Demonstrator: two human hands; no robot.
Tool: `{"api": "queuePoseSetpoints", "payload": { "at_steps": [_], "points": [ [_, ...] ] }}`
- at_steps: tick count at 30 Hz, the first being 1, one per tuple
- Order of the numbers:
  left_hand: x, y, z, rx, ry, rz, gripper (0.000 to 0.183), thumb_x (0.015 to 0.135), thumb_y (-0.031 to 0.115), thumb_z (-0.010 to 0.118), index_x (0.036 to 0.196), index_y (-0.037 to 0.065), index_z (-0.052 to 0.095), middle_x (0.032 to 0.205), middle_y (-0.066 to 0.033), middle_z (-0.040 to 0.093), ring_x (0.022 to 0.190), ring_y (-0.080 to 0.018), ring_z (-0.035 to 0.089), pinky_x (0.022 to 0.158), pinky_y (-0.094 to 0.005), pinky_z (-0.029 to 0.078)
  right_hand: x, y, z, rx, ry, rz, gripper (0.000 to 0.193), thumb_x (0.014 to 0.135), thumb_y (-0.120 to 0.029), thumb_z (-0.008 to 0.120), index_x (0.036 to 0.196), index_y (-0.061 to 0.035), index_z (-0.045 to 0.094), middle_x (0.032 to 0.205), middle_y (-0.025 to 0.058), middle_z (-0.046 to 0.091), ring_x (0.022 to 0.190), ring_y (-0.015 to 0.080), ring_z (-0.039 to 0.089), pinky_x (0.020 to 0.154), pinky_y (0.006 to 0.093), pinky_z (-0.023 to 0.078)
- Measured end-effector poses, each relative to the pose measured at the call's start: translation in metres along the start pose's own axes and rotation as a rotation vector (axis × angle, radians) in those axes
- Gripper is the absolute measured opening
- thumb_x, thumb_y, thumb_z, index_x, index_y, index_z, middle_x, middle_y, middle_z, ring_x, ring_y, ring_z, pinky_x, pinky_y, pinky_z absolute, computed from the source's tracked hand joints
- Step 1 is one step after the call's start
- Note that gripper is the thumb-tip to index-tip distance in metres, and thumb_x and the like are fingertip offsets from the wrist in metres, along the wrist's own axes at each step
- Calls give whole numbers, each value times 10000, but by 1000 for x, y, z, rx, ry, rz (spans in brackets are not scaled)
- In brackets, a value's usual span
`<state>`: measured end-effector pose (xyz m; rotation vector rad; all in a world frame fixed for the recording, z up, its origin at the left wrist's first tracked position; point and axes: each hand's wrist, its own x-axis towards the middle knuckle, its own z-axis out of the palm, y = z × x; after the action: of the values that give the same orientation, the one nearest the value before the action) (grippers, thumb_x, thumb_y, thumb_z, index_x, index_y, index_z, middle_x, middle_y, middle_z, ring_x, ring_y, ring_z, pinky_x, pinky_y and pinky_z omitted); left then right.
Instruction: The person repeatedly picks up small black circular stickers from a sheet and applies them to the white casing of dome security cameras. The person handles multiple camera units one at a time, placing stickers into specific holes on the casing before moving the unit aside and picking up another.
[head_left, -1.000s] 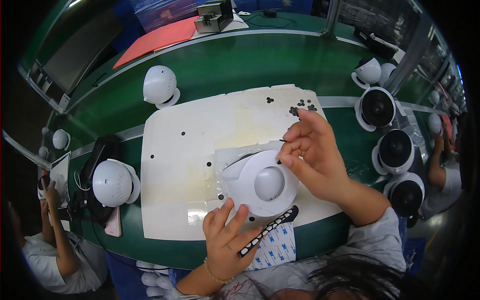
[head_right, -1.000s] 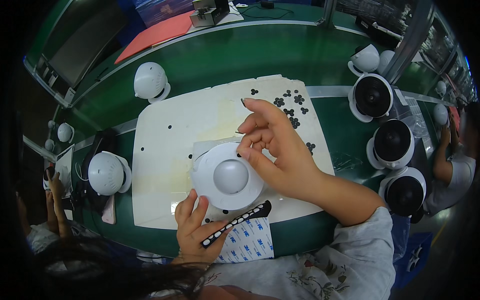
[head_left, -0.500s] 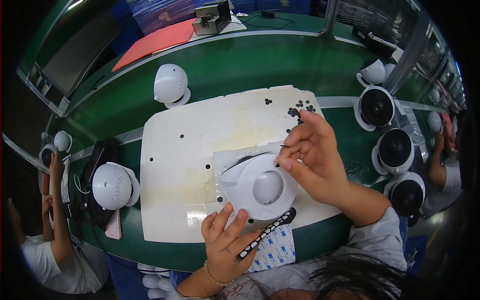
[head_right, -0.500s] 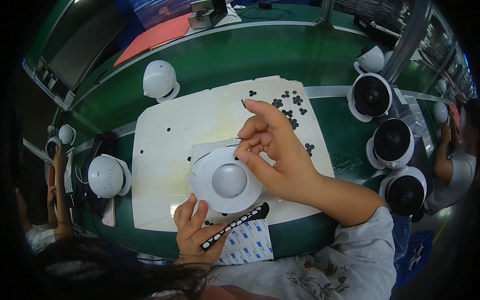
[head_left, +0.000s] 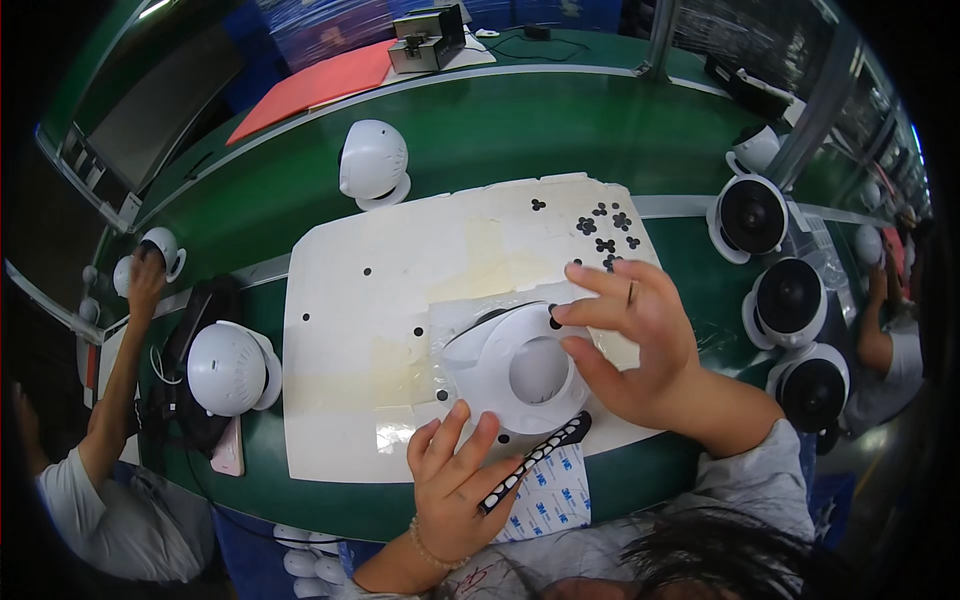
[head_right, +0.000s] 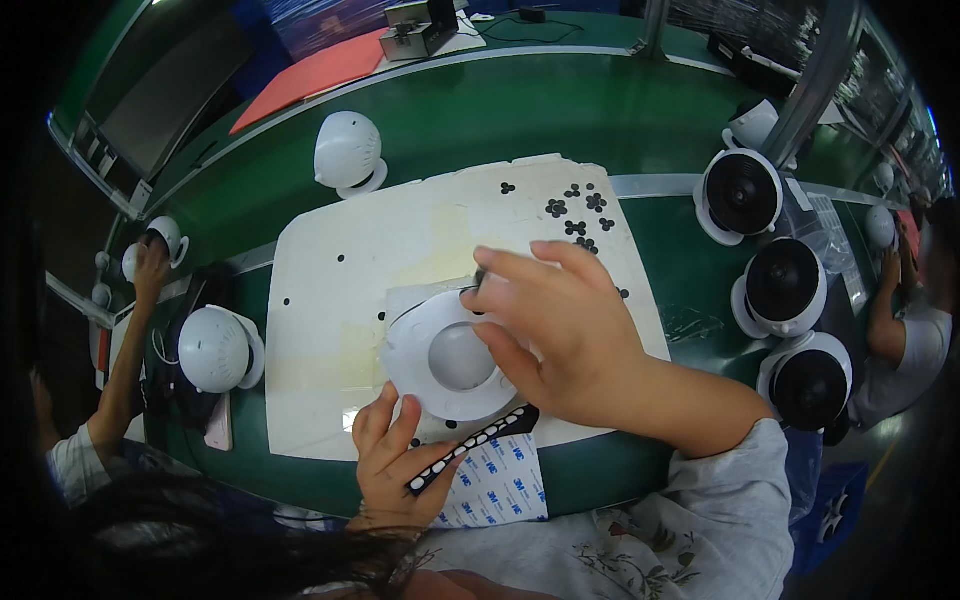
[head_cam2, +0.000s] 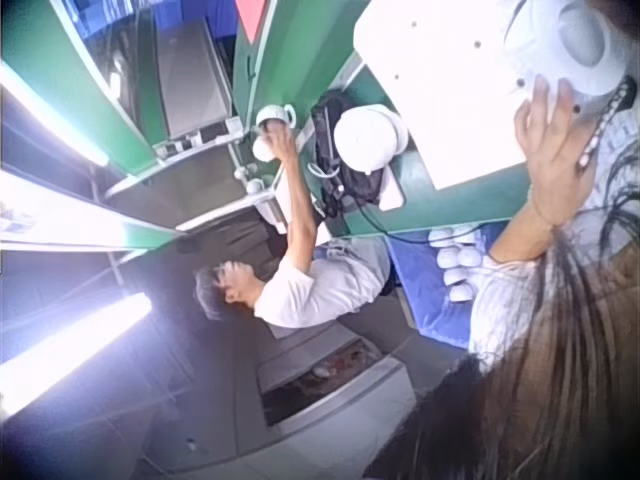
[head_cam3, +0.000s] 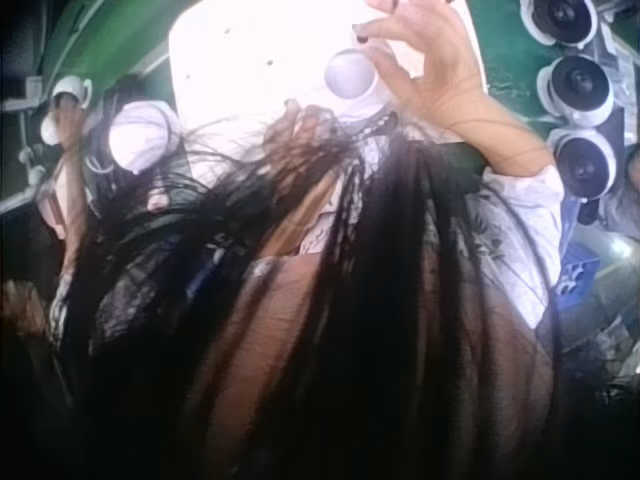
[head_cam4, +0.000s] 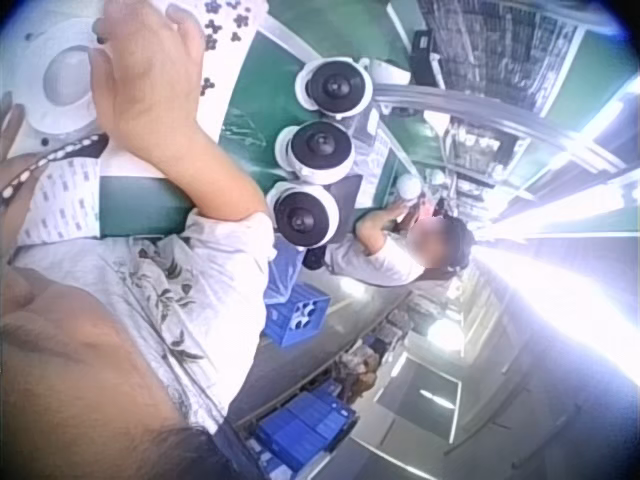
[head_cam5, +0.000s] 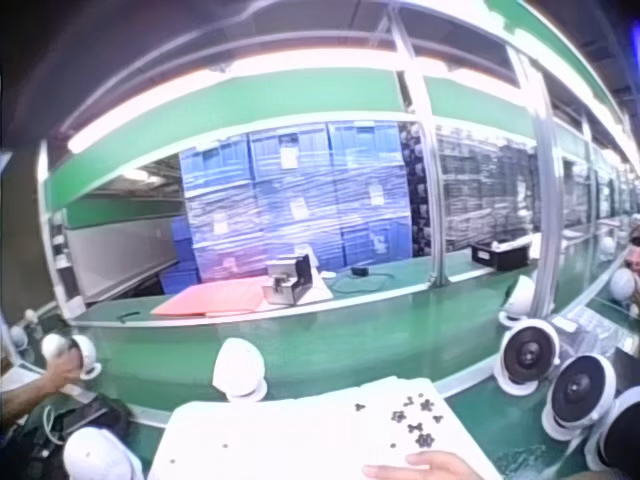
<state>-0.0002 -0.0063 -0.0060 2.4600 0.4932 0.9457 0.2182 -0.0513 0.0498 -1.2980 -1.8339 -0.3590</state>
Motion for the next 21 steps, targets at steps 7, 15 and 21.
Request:
{"api": "queuePoseSetpoints", "payload": {
  "at_steps": [7, 15, 21],
  "points": [
    [2, -1, 0, -5, 0, 17, 211, 623, 114, 679, 830, 119, 641, 1226, -90, 507, 1211, -281, 384, 918, -414, 261, 14, -1, 20, 531, -112, 263, 664, 796, 12, 543, 1304, 2, 116, 823, 73, 561, 931, 229, 549, 880, 366, 362],
    [1, -2, 0, 0, -12, 5, 199, 615, 104, 692, 809, 116, 650, 1254, -75, 484, 1223, -278, 368, 910, -418, 266, 16, -1, 24, 517, -215, 276, 624, 808, 14, 528, 1291, -6, 134, 820, 78, 549, 919, 218, 549, 865, 349, 377],
    [0, -2, 0, 11, -17, 16, 190, 613, 99, 712, 796, 103, 661, 1281, -81, 456, 1233, -285, 351, 904, -422, 270, 12, 0, 28, 493, -135, 192, 600, 803, 35, 524, 1270, -19, 151, 807, 82, 548, 934, 222, 554, 861, 338, 378]
  ]
}}
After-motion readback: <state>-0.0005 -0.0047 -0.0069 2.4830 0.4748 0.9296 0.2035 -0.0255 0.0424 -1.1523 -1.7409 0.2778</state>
